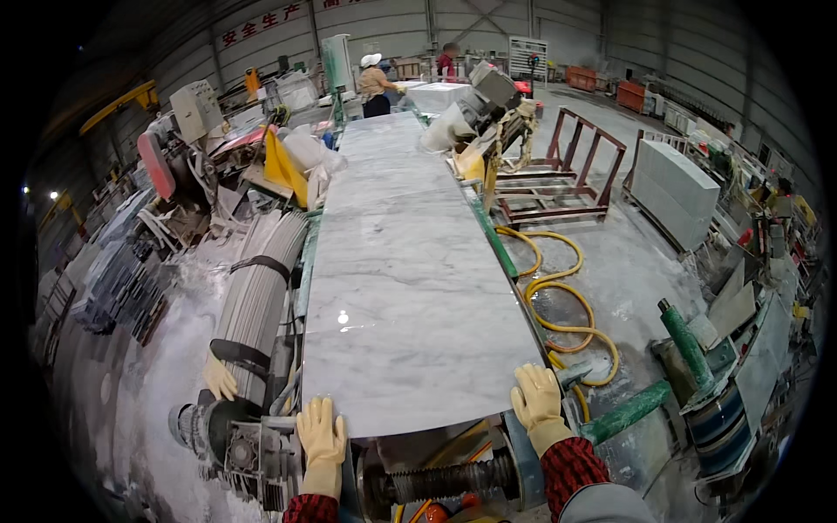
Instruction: The person repeatedly lifts and places large marble slabs onto a conveyor system in a factory. They wear gloves and handle the slabs one at a time, positioning them for processing by machinery.
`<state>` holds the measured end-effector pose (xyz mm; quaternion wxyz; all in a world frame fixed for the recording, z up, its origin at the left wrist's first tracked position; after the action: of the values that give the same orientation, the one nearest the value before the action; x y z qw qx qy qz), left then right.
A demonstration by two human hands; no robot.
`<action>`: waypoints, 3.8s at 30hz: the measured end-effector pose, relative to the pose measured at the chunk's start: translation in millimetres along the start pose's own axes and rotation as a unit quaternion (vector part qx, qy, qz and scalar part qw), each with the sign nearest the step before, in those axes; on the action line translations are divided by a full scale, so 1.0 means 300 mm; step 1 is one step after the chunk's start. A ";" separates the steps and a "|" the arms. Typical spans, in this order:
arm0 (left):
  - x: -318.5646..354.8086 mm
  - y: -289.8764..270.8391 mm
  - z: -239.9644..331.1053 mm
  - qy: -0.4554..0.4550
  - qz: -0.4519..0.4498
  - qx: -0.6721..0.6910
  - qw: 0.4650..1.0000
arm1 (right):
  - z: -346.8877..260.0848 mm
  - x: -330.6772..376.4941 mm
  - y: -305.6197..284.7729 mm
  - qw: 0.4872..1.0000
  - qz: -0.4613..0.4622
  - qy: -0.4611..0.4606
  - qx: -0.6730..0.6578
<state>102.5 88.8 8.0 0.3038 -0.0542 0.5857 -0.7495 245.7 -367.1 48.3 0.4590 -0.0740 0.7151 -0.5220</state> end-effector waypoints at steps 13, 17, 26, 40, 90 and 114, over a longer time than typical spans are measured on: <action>-0.014 0.006 -0.022 0.002 -0.013 -0.013 1.000 | 0.000 -0.027 -0.037 1.000 -0.009 0.002 -0.020; -0.006 0.036 -0.038 0.012 -0.006 -0.013 1.000 | 0.030 0.007 -0.034 0.999 -0.034 0.017 -0.039; 0.018 0.017 -0.034 0.026 -0.009 -0.057 0.998 | 0.019 0.023 -0.061 0.999 0.014 -0.005 -0.033; 0.040 0.029 -0.041 0.038 0.004 -0.094 0.995 | 0.021 0.048 -0.071 0.998 0.040 -0.017 -0.039; 0.085 -0.005 -0.060 0.045 0.009 -0.020 0.999 | -0.008 0.087 -0.090 0.998 0.035 0.006 -0.047; 0.105 -0.028 -0.039 0.020 -0.010 -0.032 0.999 | -0.025 0.113 -0.104 0.999 0.051 -0.003 -0.017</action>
<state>68.6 83.6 3.5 0.2823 -0.0551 0.6146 -0.7345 209.4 -395.8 54.4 0.4858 -0.0471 0.7255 -0.4851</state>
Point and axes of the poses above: each hand's wrist, its own x-axis away from the middle knuckle, its own y-axis out of the palm, z = x × y, the point moved 7 cm from there along -x, towards the middle knuckle, and after that the axes turned 14 degrees about -y, right-handed, at the moved point
